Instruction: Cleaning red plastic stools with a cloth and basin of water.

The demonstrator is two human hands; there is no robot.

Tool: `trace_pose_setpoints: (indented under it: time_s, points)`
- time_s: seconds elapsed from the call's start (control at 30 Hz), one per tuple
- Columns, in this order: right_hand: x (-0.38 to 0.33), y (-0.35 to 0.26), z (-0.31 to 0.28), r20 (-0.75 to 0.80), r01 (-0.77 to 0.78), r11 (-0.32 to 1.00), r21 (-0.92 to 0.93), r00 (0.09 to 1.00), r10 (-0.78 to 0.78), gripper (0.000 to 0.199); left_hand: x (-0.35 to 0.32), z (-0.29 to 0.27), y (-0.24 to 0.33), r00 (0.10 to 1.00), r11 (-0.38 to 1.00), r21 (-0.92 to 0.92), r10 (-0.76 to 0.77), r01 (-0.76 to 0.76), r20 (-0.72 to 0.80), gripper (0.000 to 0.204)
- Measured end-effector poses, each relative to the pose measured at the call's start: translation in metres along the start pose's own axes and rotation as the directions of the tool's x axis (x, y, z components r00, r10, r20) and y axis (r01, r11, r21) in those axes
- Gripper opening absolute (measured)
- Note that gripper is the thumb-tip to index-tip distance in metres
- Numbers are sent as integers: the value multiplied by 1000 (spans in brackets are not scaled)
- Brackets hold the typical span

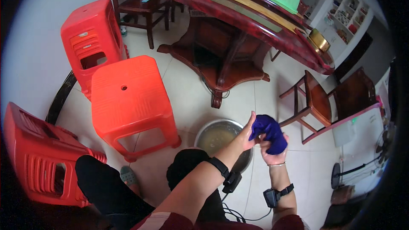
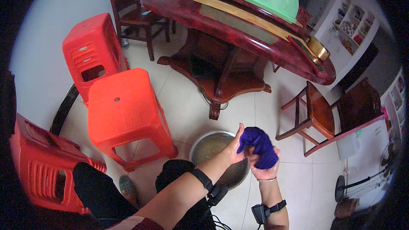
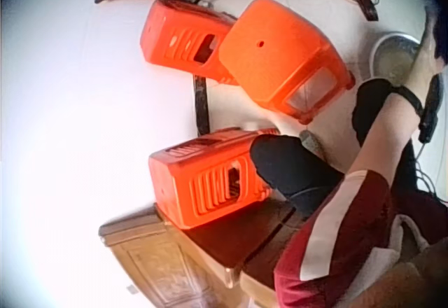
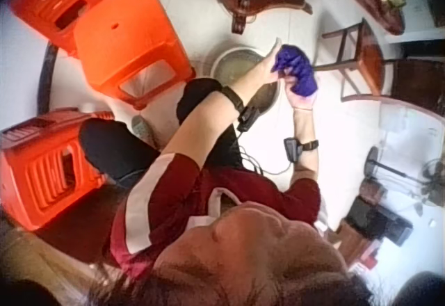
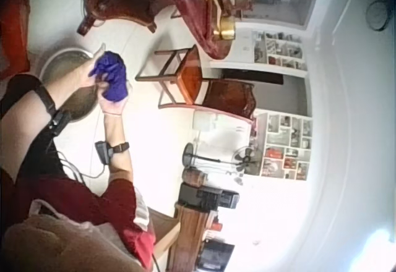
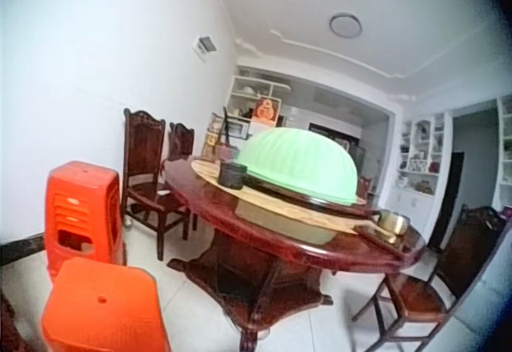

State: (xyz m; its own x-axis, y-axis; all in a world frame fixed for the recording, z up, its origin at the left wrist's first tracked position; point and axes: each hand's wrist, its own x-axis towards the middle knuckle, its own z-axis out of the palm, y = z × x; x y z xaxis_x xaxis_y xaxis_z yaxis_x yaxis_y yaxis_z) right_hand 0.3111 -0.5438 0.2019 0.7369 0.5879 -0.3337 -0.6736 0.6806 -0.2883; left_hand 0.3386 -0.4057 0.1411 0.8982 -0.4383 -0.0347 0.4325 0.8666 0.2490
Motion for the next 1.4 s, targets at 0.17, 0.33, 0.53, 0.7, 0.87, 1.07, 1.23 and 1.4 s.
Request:
trace_pose_setpoints:
  time_s: [0.17,0.33,0.53,0.7,0.87,1.07,1.23,1.4]
  points:
    - [-1,3,-41,-77,33,509,-860,978,-195,65,7,-14,-2,967,992,127,47,-15,-252,41]
    - [15,27,-47,171,148,-157,-976,975,-140,110,1,-52,-4,937,797,601,246,-51,-247,45]
    - [15,7,-97,218,68,-612,-788,960,-174,106,22,-34,-33,807,370,913,479,171,-345,41]
    - [33,22,-106,221,127,-655,-745,973,-63,99,7,-41,-23,779,308,910,484,276,-400,35]
    - [35,-16,-123,199,180,-169,-969,974,-105,90,12,-24,-21,862,448,888,404,106,-307,45]
    - [25,-17,-118,10,26,203,-979,997,-77,75,11,-11,-25,804,271,961,583,-62,-113,35]
    - [32,-14,-65,-305,4,878,-479,937,-171,68,18,-2,-24,710,357,861,704,-363,8,30]
    - [62,-35,-64,-290,255,842,-475,859,-423,39,19,-9,-19,674,538,625,738,-565,-26,24]
